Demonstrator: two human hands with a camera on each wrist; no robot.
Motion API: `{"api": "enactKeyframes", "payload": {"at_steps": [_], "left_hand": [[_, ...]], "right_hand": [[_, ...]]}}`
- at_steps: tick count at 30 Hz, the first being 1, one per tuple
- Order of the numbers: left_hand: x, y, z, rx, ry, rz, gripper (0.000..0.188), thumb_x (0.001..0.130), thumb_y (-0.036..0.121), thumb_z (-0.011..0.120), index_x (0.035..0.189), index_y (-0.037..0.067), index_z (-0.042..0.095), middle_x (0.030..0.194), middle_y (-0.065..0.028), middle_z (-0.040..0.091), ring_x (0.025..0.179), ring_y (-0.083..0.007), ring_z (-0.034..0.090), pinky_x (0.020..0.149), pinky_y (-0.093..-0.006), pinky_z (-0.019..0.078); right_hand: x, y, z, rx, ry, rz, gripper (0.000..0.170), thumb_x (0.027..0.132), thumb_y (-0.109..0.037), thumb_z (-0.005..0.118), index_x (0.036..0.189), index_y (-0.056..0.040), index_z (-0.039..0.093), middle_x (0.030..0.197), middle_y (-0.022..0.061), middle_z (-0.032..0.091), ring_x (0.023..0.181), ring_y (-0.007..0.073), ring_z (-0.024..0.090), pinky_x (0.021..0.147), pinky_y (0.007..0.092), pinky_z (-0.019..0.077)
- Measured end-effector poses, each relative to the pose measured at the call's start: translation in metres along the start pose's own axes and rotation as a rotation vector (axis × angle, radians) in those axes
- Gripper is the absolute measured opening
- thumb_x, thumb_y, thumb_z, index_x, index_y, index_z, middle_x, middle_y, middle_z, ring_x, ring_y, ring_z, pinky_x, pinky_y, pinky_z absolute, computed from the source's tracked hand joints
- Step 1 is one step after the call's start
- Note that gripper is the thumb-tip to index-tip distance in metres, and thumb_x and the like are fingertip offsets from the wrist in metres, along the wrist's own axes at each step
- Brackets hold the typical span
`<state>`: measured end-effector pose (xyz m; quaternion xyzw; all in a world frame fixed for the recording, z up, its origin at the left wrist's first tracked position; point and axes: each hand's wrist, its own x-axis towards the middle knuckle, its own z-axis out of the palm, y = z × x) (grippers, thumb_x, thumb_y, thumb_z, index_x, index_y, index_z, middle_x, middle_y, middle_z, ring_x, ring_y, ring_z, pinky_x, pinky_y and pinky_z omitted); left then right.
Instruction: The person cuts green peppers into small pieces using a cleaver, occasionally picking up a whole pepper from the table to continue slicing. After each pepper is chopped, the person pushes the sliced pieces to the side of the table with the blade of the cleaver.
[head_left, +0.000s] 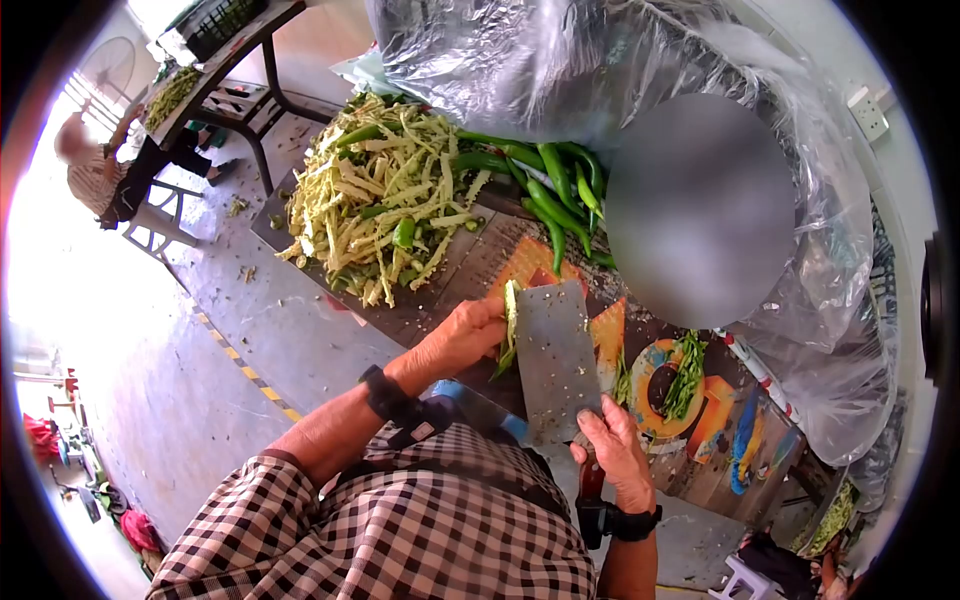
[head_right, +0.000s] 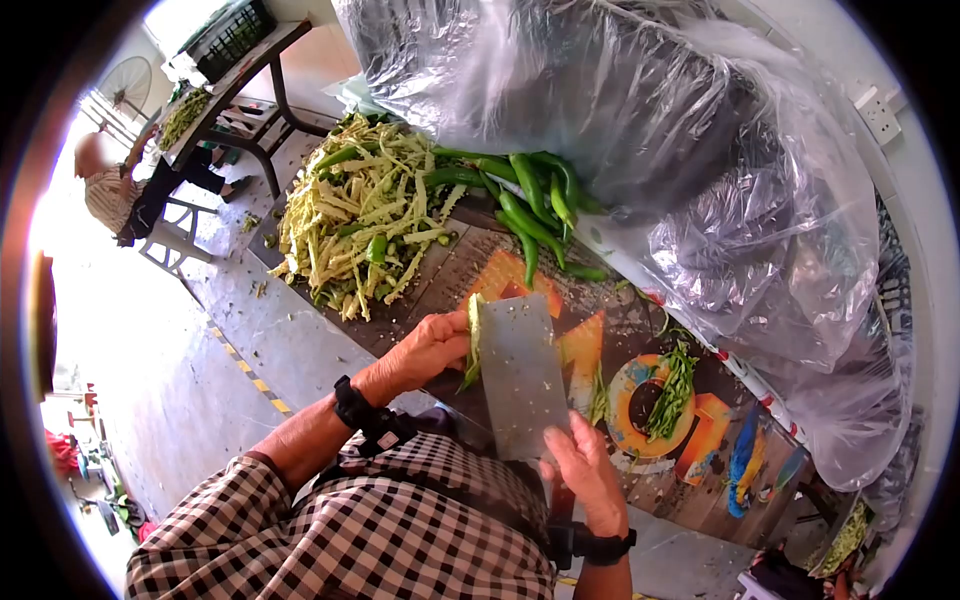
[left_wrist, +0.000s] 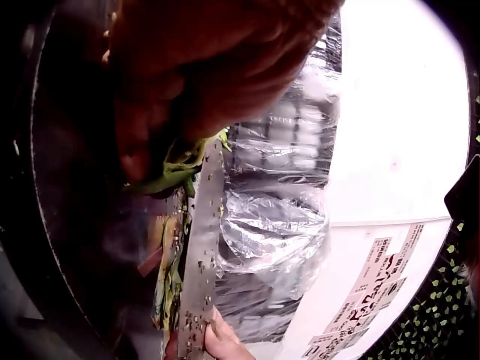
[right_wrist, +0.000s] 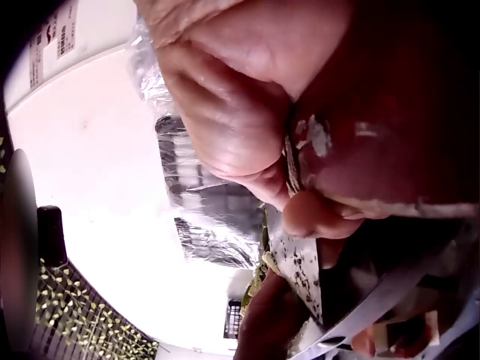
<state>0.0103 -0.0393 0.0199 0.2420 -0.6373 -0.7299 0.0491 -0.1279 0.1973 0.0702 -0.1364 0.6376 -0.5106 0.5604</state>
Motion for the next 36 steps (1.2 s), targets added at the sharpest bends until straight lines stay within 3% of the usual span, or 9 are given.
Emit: {"api": "enactKeyframes", "payload": {"at_steps": [10, 13, 16, 19, 22, 25, 28, 31, 36], "left_hand": [[-0.002, 0.014, -0.002, -0.01, -0.008, -0.018, 0.028, 0.093, 0.007, 0.051, 0.116, 0.002, 0.065, 0.089, -0.0073, 0.069, 0.078, -0.0125, 0.065, 0.068, -0.0286, 0.0551], [0.001, 0.005, -0.001, 0.154, 0.076, -0.022, 0.024, 0.089, 0.008, 0.056, 0.109, 0.0, 0.067, 0.08, -0.0096, 0.069, 0.073, -0.0142, 0.067, 0.067, -0.0293, 0.0545], [0.004, 0.0, 0.003, 0.606, 0.244, 0.239, 0.021, 0.09, 0.009, 0.056, 0.104, -0.003, 0.068, 0.077, -0.005, 0.068, 0.065, -0.0123, 0.063, 0.062, -0.0279, 0.0539], [0.005, 0.008, 0.002, 0.477, 0.218, 0.141, 0.025, 0.088, 0.011, 0.06, 0.107, -0.004, 0.065, 0.076, -0.0088, 0.067, 0.065, -0.0163, 0.065, 0.063, -0.0306, 0.0536], [0.002, 0.02, 0.003, 0.185, 0.197, -0.104, 0.033, 0.084, 0.018, 0.066, 0.111, -0.001, 0.065, 0.084, -0.0177, 0.07, 0.076, -0.0294, 0.069, 0.074, -0.0383, 0.0541], [0.005, 0.01, 0.012, 0.428, 0.304, 0.13, 0.04, 0.083, 0.016, 0.069, 0.116, -0.005, 0.06, 0.079, -0.0108, 0.067, 0.074, -0.018, 0.064, 0.07, -0.0317, 0.0522], [0.006, 0.019, 0.014, 0.515, 0.313, 0.025, 0.037, 0.083, 0.017, 0.07, 0.112, -0.004, 0.062, 0.078, -0.0097, 0.067, 0.074, -0.0176, 0.063, 0.073, -0.0317, 0.0527], [0.008, 0.019, 0.009, 0.55, 0.311, 0.068, 0.037, 0.081, 0.025, 0.073, 0.103, -0.002, 0.063, 0.08, -0.0158, 0.068, 0.073, -0.026, 0.068, 0.067, -0.0371, 0.0538], [0.005, 0.018, 0.005, 0.32, 0.248, -0.027, 0.026, 0.084, 0.016, 0.063, 0.102, -0.004, 0.063, 0.067, -0.0121, 0.063, 0.054, -0.019, 0.063, 0.052, -0.0322, 0.0507]], "right_hand": [[0.008, 0.003, 0.004, 0.21, -0.068, 0.037, 0.023, 0.097, -0.02, 0.059, 0.115, -0.0053, 0.054, 0.089, -0.0035, 0.051, 0.072, 0.0067, 0.046, 0.055, 0.0254, 0.0424], [0.0, -0.008, 0.006, 0.084, -0.026, 0.001, 0.023, 0.097, -0.022, 0.058, 0.111, -0.0031, 0.054, 0.084, -0.0019, 0.052, 0.065, 0.0079, 0.047, 0.057, 0.0251, 0.043], [-0.004, -0.004, 0.004, -0.082, 0.02, -0.08, 0.025, 0.099, -0.021, 0.055, 0.115, -0.0019, 0.055, 0.082, -0.0008, 0.056, 0.06, 0.0078, 0.048, 0.058, 0.024, 0.0431], [-0.003, 0.006, 0.001, -0.22, 0.06, -0.135, 0.027, 0.099, -0.021, 0.053, 0.117, -0.0009, 0.055, 0.076, -0.0001, 0.057, 0.058, 0.0077, 0.049, 0.058, 0.0238, 0.0432], [-0.006, 0.01, 0.003, -0.281, 0.074, -0.155, 0.029, 0.099, -0.023, 0.053, 0.116, 0.0002, 0.056, 0.07, 0.0004, 0.055, 0.056, 0.0079, 0.05, 0.057, 0.0243, 0.0434], [-0.009, 0.008, 0.007, -0.3, 0.074, -0.19, 0.029, 0.099, -0.022, 0.053, 0.115, 0.0013, 0.056, 0.069, 0.0014, 0.055, 0.056, 0.0082, 0.051, 0.055, 0.0246, 0.0431], [-0.013, 0.003, 0.009, -0.342, 0.074, -0.201, 0.028, 0.099, -0.022, 0.052, 0.114, 0.002, 0.056, 0.069, 0.0019, 0.055, 0.056, 0.0086, 0.052, 0.055, 0.025, 0.0435], [-0.015, -0.001, 0.014, -0.338, 0.086, -0.2, 0.028, 0.098, -0.021, 0.052, 0.113, 0.0027, 0.056, 0.069, 0.0023, 0.056, 0.056, 0.0091, 0.052, 0.055, 0.0255, 0.0444], [-0.015, 0.003, 0.015, -0.365, 0.111, -0.198, 0.025, 0.099, -0.022, 0.053, 0.107, 0.002, 0.053, 0.074, 0.0044, 0.053, 0.055, 0.0112, 0.051, 0.054, 0.0276, 0.0437]]}}
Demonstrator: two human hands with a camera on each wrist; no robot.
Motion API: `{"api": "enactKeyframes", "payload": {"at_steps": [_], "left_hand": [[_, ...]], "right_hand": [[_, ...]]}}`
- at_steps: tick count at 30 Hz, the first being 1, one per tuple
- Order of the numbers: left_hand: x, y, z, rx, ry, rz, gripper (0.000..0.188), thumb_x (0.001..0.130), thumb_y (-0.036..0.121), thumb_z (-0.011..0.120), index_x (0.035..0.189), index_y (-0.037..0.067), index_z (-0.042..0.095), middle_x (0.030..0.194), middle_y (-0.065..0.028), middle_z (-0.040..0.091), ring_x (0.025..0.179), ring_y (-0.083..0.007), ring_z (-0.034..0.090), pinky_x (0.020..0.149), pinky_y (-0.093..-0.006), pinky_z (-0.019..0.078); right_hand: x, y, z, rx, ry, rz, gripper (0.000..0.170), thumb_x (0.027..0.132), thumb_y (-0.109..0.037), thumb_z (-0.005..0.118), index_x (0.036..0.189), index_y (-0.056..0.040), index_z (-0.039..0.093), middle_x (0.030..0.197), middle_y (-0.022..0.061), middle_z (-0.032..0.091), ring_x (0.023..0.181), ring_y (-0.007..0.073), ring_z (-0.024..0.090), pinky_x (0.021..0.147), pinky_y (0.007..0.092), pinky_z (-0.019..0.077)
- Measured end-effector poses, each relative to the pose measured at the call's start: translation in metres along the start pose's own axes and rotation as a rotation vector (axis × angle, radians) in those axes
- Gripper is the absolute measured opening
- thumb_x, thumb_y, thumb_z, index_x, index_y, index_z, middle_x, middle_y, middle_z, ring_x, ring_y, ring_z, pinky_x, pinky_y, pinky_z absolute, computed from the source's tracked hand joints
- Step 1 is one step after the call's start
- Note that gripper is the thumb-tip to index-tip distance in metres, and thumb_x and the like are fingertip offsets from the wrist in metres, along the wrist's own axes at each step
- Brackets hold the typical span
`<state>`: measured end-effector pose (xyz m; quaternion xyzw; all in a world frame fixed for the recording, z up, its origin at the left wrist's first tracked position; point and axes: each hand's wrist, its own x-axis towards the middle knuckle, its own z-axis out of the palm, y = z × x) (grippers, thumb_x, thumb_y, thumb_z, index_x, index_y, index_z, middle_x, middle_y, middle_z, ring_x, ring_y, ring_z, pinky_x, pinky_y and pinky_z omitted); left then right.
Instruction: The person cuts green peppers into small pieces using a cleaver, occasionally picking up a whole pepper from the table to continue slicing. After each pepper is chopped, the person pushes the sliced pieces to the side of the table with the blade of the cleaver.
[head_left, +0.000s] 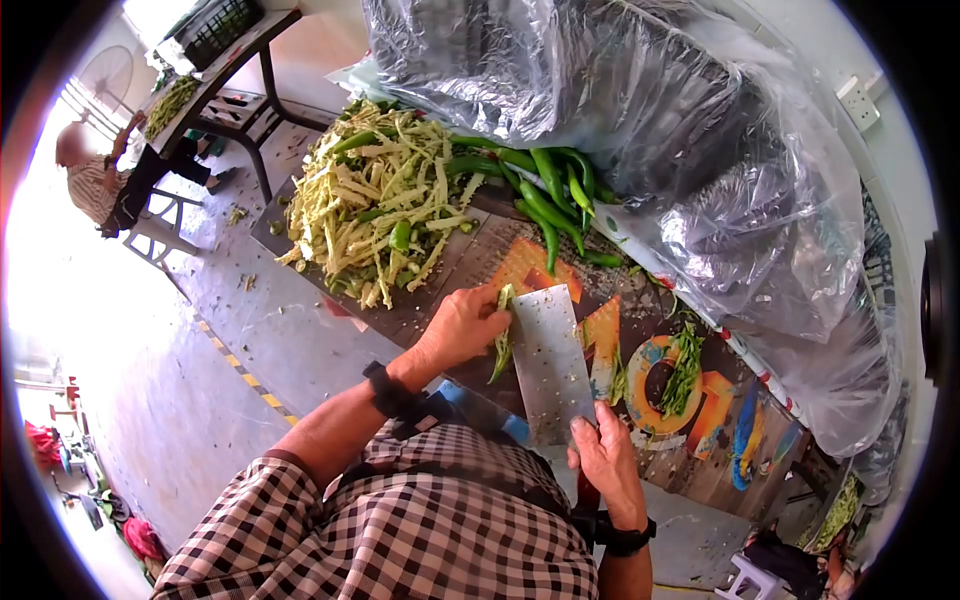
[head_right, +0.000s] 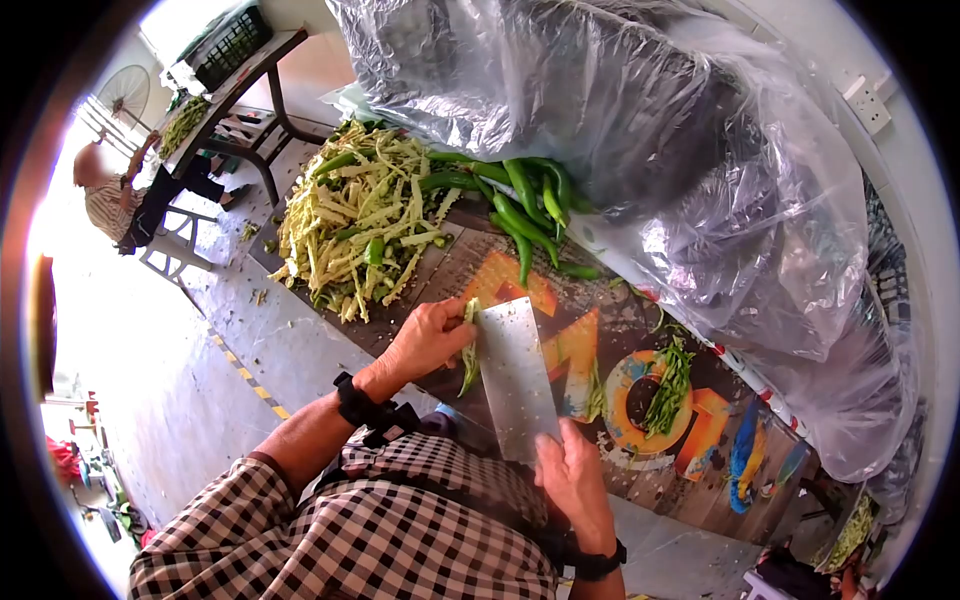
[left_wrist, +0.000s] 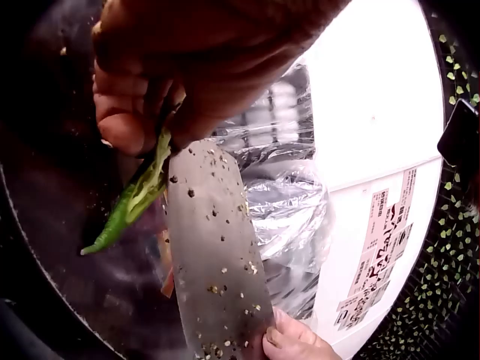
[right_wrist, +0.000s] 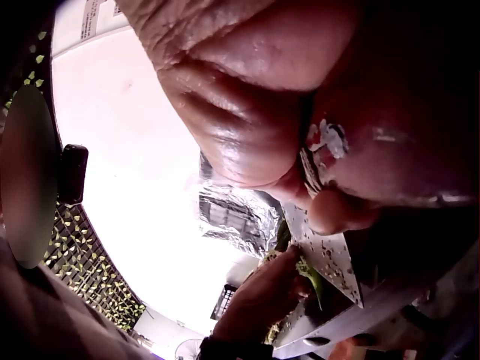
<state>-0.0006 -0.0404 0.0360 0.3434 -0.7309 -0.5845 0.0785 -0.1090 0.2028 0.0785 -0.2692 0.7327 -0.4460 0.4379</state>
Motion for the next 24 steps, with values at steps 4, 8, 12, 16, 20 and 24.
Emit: {"api": "enactKeyframes", "payload": {"at_steps": [4, 8, 12, 16, 20, 24], "left_hand": [[0.005, -0.014, 0.003, 0.115, 0.036, 0.083, 0.023, 0.085, 0.011, 0.057, 0.103, -0.002, 0.065, 0.059, -0.009, 0.06, 0.045, -0.0168, 0.06, 0.05, -0.0304, 0.0503], [0.005, -0.016, 0.001, 0.323, 0.104, 0.212, 0.024, 0.086, 0.01, 0.056, 0.104, -0.002, 0.067, 0.065, -0.0105, 0.064, 0.052, -0.0149, 0.063, 0.053, -0.0301, 0.0521], [-0.001, -0.006, -0.013, 0.224, 0.092, 0.151, 0.026, 0.089, 0.007, 0.054, 0.11, -0.003, 0.065, 0.078, -0.0084, 0.069, 0.06, -0.0119, 0.064, 0.056, -0.0275, 0.0547], [-0.012, 0.016, -0.034, 0.074, 0.054, 0.122, 0.028, 0.091, 0.004, 0.052, 0.117, -0.002, 0.063, 0.086, -0.0057, 0.071, 0.065, -0.0087, 0.064, 0.06, -0.0235, 0.0549], [-0.018, 0.031, -0.06, -0.036, 0.109, 0.15, 0.029, 0.091, 0.002, 0.053, 0.119, 0.0, 0.062, 0.091, -0.0047, 0.069, 0.067, -0.0071, 0.061, 0.062, -0.022, 0.0534], [-0.013, 0.033, -0.096, 0.019, 0.329, 0.237, 0.033, 0.09, 0.001, 0.056, 0.123, 0.0, 0.061, 0.097, -0.0049, 0.069, 0.075, -0.0081, 0.062, 0.067, -0.023, 0.053]], "right_hand": [[-0.003, -0.001, -0.001, -0.069, 0.025, 0.02, 0.029, 0.098, -0.02, 0.053, 0.117, 0.0014, 0.054, 0.072, 0.0095, 0.058, 0.058, 0.0139, 0.055, 0.056, 0.0294, 0.0463], [-0.005, 0.009, 0.0, -0.221, 0.083, -0.038, 0.033, 0.096, -0.015, 0.053, 0.125, -0.0002, 0.053, 0.078, 0.0222, 0.064, 0.062, 0.0316, 0.06, 0.06, 0.0374, 0.0486], [-0.005, 0.009, 0.0, -0.247, 0.094, 0.016, 0.033, 0.094, -0.012, 0.053, 0.126, -0.0016, 0.052, 0.086, 0.0285, 0.063, 0.071, 0.0461, 0.058, 0.064, 0.0412, 0.0484], [-0.004, 0.004, 0.001, -0.262, 0.107, 0.062, 0.033, 0.094, -0.012, 0.054, 0.126, -0.0021, 0.053, 0.085, 0.0288, 0.063, 0.073, 0.0469, 0.058, 0.064, 0.0401, 0.0483], [-0.005, 0.005, 0.004, -0.254, 0.133, 0.02, 0.031, 0.094, -0.013, 0.055, 0.123, -0.0004, 0.054, 0.084, 0.0287, 0.062, 0.071, 0.046, 0.058, 0.063, 0.0401, 0.0482], [-0.003, 0.012, 0.005, -0.265, 0.133, 0.022, 0.028, 0.095, -0.014, 0.056, 0.118, 0.0023, 0.055, 0.083, 0.0273, 0.062, 0.068, 0.0433, 0.057, 0.062, 0.0393, 0.0482]]}}
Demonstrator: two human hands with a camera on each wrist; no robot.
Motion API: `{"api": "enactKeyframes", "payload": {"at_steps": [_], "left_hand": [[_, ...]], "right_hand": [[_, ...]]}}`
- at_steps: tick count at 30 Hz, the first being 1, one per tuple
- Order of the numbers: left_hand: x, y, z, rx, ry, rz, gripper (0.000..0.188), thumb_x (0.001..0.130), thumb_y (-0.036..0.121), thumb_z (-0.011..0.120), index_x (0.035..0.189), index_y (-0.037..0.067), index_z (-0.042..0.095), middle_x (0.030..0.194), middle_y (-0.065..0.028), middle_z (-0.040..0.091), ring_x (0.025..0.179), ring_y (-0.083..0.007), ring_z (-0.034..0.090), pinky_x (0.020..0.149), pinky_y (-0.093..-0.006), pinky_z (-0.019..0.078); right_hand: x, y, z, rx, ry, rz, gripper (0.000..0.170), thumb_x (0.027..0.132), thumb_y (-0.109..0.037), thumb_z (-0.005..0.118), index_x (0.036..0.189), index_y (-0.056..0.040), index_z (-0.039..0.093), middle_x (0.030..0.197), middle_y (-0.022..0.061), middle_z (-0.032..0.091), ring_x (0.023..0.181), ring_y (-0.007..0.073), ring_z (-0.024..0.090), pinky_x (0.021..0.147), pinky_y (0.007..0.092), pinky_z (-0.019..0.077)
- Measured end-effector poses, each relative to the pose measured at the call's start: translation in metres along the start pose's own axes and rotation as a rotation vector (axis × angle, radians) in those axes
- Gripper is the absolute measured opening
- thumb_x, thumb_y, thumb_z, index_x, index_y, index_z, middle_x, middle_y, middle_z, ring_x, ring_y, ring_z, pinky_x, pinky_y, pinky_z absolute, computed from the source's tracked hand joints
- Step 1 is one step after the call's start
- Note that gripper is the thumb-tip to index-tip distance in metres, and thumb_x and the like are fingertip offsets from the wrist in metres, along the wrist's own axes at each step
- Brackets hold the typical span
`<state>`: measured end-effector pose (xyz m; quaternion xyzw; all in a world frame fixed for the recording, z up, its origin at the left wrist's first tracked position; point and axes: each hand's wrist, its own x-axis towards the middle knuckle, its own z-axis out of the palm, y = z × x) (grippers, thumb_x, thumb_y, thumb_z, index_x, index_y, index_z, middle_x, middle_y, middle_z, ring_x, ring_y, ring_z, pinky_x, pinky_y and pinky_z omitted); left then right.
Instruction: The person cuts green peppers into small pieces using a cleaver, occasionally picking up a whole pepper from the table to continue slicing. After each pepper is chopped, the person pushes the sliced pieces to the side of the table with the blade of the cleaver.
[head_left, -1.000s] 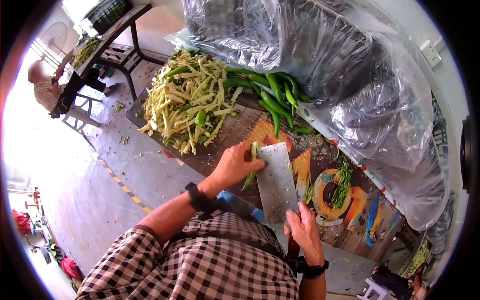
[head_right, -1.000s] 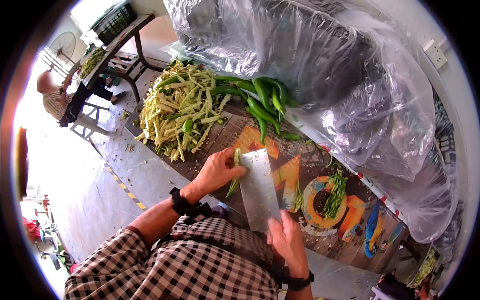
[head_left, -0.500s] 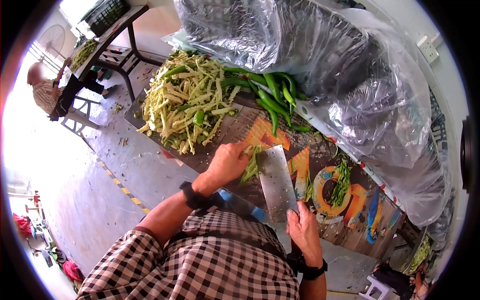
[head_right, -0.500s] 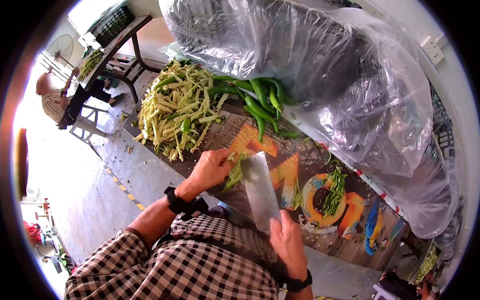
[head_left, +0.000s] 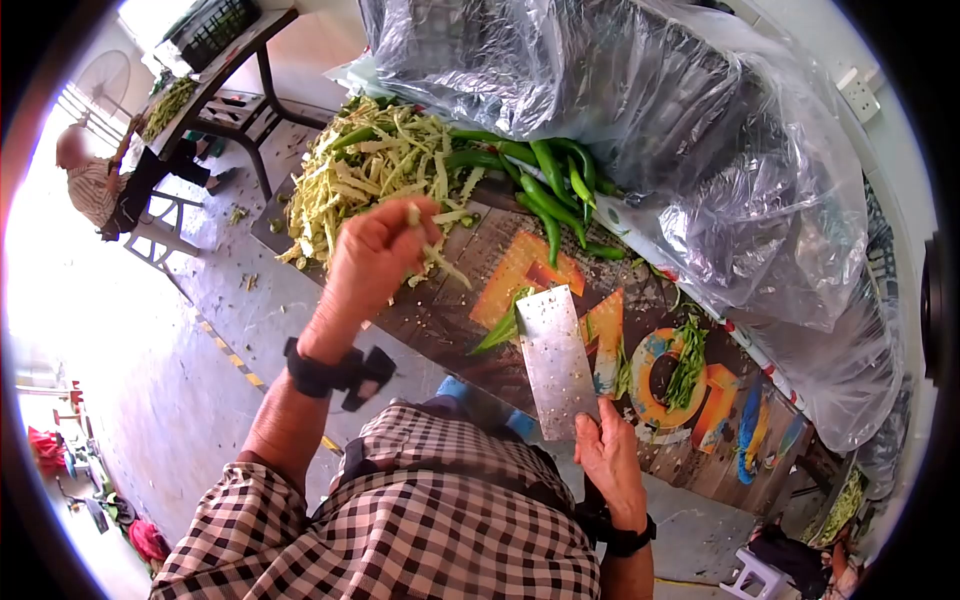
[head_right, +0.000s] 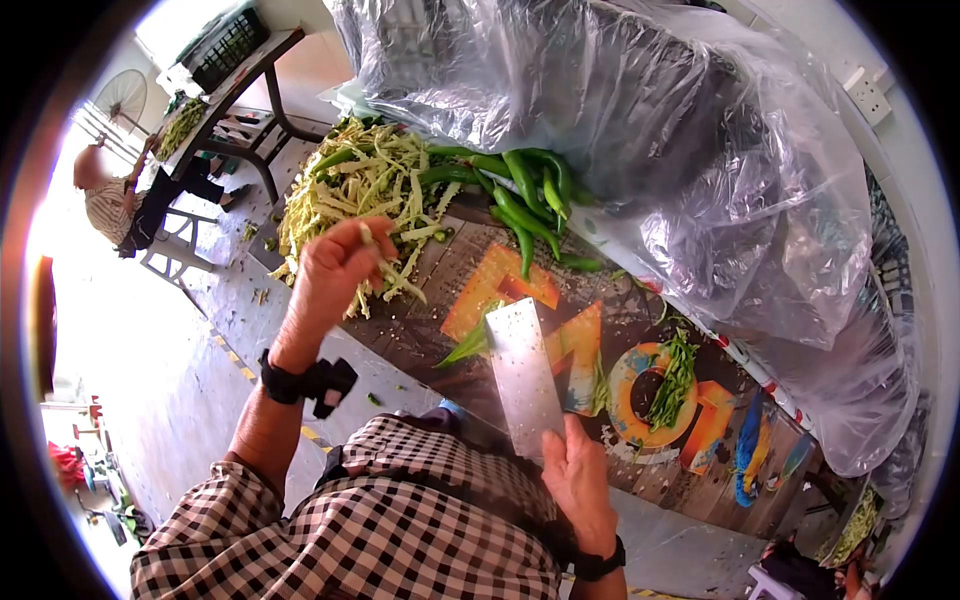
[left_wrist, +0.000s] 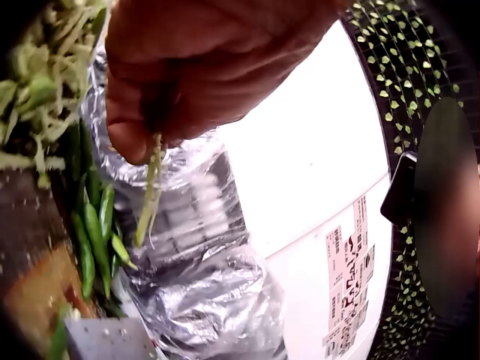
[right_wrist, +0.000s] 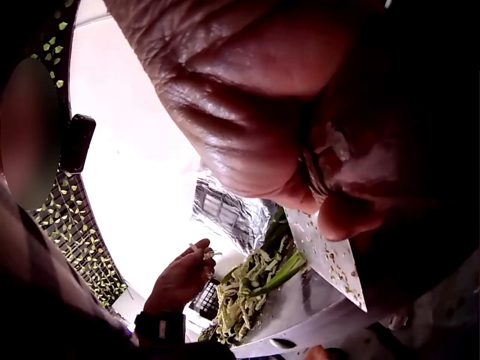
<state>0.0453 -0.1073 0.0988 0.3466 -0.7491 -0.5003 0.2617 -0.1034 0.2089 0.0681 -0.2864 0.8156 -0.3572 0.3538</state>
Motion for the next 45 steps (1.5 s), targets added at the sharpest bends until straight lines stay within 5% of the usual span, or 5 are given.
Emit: {"api": "enactKeyframes", "payload": {"at_steps": [5, 8, 11, 18, 45], "left_hand": [[0.028, -0.004, -0.006, 0.782, 0.503, 0.537, 0.035, 0.087, 0.005, 0.06, 0.122, 0.003, 0.063, 0.096, -0.0098, 0.071, 0.078, -0.0166, 0.067, 0.069, -0.0306, 0.0555], [-0.001, -0.003, 0.01, 0.331, 0.007, 0.044, 0.04, 0.086, 0.005, 0.063, 0.126, 0.005, 0.06, 0.106, -0.0133, 0.07, 0.091, -0.0183, 0.067, 0.075, -0.0302, 0.0541], [-0.031, -0.032, 0.054, 0.415, -0.278, 0.137, 0.041, 0.084, 0.016, 0.066, 0.122, 0.003, 0.059, 0.08, -0.0148, 0.069, 0.071, -0.0252, 0.069, 0.067, -0.0362, 0.0554], [-0.044, -0.034, 0.099, 0.487, -0.329, 0.127, 0.046, 0.08, 0.02, 0.071, 0.119, 0.003, 0.053, 0.074, -0.0174, 0.066, 0.071, -0.0357, 0.067, 0.064, -0.0439, 0.052], [-0.053, -0.041, 0.11, 0.292, -0.266, 0.186, 0.048, 0.08, 0.007, 0.062, 0.127, 0.007, 0.054, 0.069, -0.0164, 0.063, 0.065, -0.0348, 0.065, 0.06, -0.0411, 0.0511]], "right_hand": [[0.0, -0.005, -0.001, 0.088, -0.026, 0.027, 0.025, 0.095, -0.014, 0.054, 0.112, 0.0036, 0.057, 0.072, 0.0194, 0.061, 0.057, 0.0264, 0.059, 0.058, 0.0361, 0.0476], [-0.004, -0.006, -0.002, 0.125, -0.025, 0.04, 0.021, 0.094, -0.014, 0.053, 0.107, 0.0029, 0.058, 0.065, 0.0111, 0.058, 0.054, 0.0143, 0.056, 0.055, 0.0326, 0.0463], [-0.008, -0.012, -0.004, 0.181, -0.02, 0.069, 0.024, 0.099, -0.021, 0.052, 0.104, 0.0019, 0.057, 0.065, 0.0009, 0.051, 0.055, 0.0087, 0.051, 0.052, 0.0256, 0.0424], [-0.019, -0.005, -0.011, 0.168, -0.025, 0.054, 0.021, 0.097, -0.018, 0.052, 0.101, 0.002, 0.058, 0.065, 0.003, 0.055, 0.055, 0.0094, 0.052, 0.053, 0.0261, 0.0432], [-0.034, 0.001, -0.012, 0.217, -0.039, 0.086, 0.024, 0.096, -0.023, 0.054, 0.1, 0.0011, 0.056, 0.066, 0.0027, 0.054, 0.055, 0.0105, 0.054, 0.053, 0.026, 0.0433]]}}
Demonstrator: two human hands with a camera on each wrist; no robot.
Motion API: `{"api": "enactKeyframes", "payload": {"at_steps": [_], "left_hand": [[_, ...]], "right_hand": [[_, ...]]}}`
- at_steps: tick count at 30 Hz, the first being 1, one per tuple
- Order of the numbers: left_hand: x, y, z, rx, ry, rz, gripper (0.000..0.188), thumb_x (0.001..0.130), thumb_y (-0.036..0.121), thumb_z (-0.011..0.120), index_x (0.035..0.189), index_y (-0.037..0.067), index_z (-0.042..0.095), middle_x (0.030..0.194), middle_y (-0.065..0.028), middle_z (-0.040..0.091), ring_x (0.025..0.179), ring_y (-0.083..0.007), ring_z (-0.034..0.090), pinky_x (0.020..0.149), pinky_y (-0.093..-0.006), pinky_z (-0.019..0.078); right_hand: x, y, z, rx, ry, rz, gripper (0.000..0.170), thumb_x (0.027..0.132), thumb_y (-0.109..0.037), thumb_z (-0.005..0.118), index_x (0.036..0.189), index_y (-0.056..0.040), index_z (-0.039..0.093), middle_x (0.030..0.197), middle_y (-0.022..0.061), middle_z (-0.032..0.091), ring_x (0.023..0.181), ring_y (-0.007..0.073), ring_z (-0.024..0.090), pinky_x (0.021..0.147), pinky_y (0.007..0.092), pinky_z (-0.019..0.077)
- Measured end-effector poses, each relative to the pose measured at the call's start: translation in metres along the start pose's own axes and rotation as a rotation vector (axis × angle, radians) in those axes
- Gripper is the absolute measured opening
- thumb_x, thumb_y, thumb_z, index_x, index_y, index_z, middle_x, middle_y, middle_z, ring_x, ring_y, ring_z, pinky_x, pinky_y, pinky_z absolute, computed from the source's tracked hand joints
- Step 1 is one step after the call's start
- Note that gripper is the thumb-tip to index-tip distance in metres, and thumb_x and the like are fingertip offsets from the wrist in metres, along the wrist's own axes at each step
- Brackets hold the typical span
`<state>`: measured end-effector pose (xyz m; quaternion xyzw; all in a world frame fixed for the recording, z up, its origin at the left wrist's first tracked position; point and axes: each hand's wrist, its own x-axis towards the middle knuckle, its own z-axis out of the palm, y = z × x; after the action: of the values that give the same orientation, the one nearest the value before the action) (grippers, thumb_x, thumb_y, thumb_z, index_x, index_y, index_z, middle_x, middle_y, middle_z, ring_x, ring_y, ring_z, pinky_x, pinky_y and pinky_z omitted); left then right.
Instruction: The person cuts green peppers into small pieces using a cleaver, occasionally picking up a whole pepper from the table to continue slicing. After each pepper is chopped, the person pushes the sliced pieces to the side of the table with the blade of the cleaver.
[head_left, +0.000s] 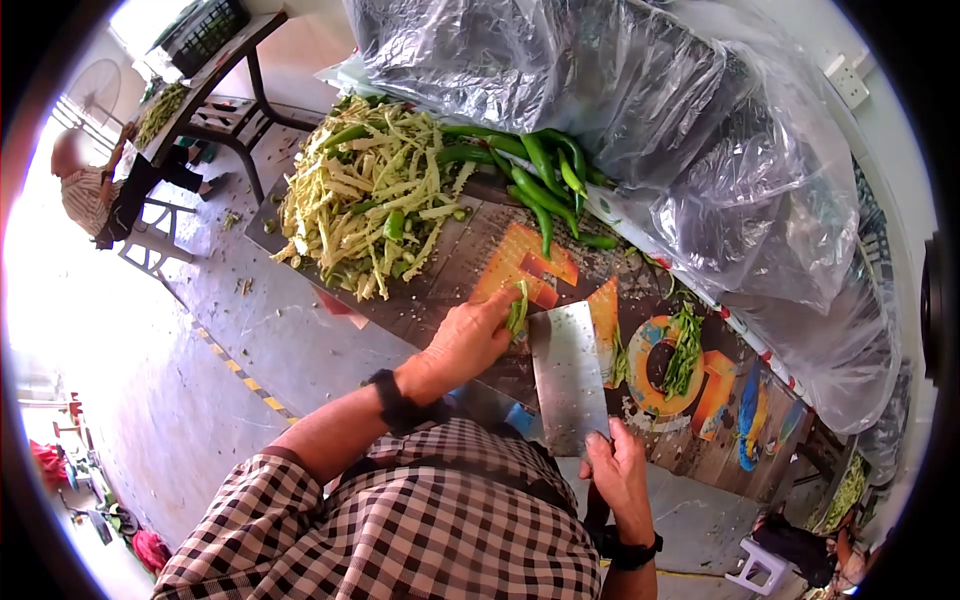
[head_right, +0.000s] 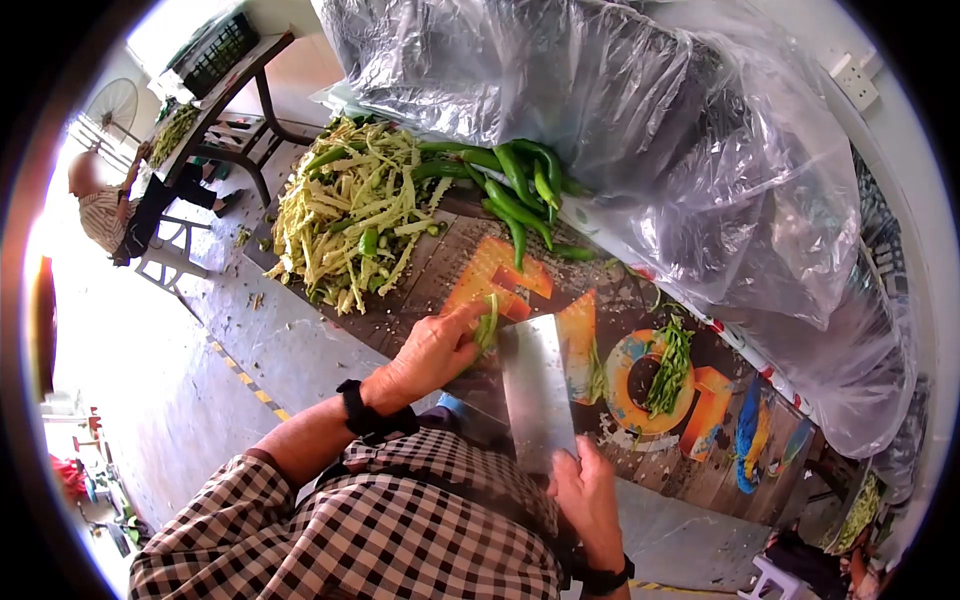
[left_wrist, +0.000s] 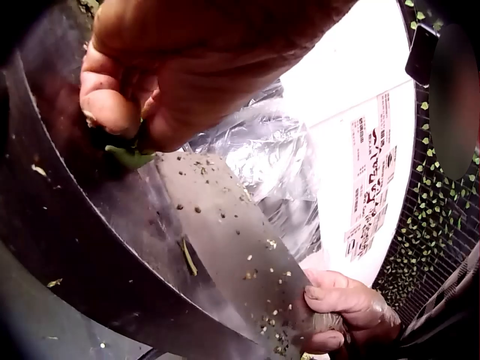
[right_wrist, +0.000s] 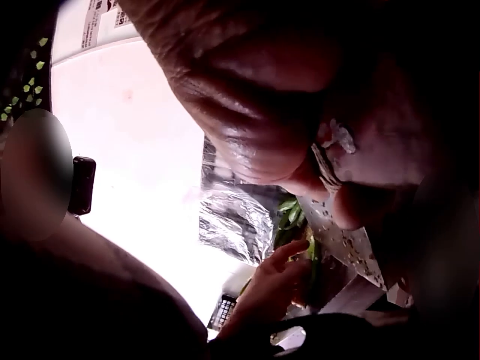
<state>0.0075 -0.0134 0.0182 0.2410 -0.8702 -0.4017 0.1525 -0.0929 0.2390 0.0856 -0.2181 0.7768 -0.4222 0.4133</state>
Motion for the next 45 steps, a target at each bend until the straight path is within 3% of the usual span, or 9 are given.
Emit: {"api": "enactKeyframes", "payload": {"at_steps": [5, 21, 41, 45], "left_hand": [[0.003, 0.0, 0.004, 0.008, 0.017, -0.026, 0.042, 0.079, 0.006, 0.063, 0.121, 0.006, 0.056, 0.068, -0.0173, 0.063, 0.064, -0.0353, 0.065, 0.059, -0.0417, 0.051], [0.001, -0.002, 0.003, 0.0, 0.041, 0.0, 0.033, 0.081, 0.009, 0.065, 0.113, 0.007, 0.06, 0.065, -0.0147, 0.06, 0.059, -0.0323, 0.063, 0.057, -0.0389, 0.0499], [-0.001, 0.0, 0.004, 0.02, 0.039, 0.03, 0.017, 0.083, 0.008, 0.062, 0.099, 0.005, 0.065, 0.083, -0.0177, 0.066, 0.077, -0.0366, 0.066, 0.068, -0.0415, 0.0534], [-0.001, -0.001, 0.003, 0.023, 0.025, 0.042, 0.016, 0.083, 0.009, 0.062, 0.099, 0.005, 0.065, 0.082, -0.0182, 0.066, 0.078, -0.0366, 0.066, 0.068, -0.0417, 0.0536]], "right_hand": [[-0.002, -0.011, -0.006, 0.011, -0.007, -0.054, 0.021, 0.096, -0.018, 0.053, 0.1, 0.0021, 0.058, 0.064, 0.0028, 0.056, 0.056, 0.0093, 0.054, 0.054, 0.0253, 0.0443], [-0.003, 0.002, -0.002, -0.038, -0.031, 0.019, 0.023, 0.095, -0.019, 0.052, 0.096, 0.0035, 0.057, 0.057, 0.004, 0.055, 0.052, 0.0104, 0.054, 0.052, 0.0267, 0.0426], [0.002, 0.01, -0.012, 0.026, -0.108, 0.083, 0.023, 0.095, -0.022, 0.053, 0.101, 0.0007, 0.056, 0.063, 0.0014, 0.056, 0.054, 0.0089, 0.053, 0.051, 0.0252, 0.0406], [0.005, -0.005, -0.015, -0.029, -0.131, 0.052, 0.026, 0.095, -0.019, 0.053, 0.1, 0.0059, 0.056, 0.06, 0.0069, 0.058, 0.053, 0.0123, 0.056, 0.053, 0.0267, 0.0448]]}}
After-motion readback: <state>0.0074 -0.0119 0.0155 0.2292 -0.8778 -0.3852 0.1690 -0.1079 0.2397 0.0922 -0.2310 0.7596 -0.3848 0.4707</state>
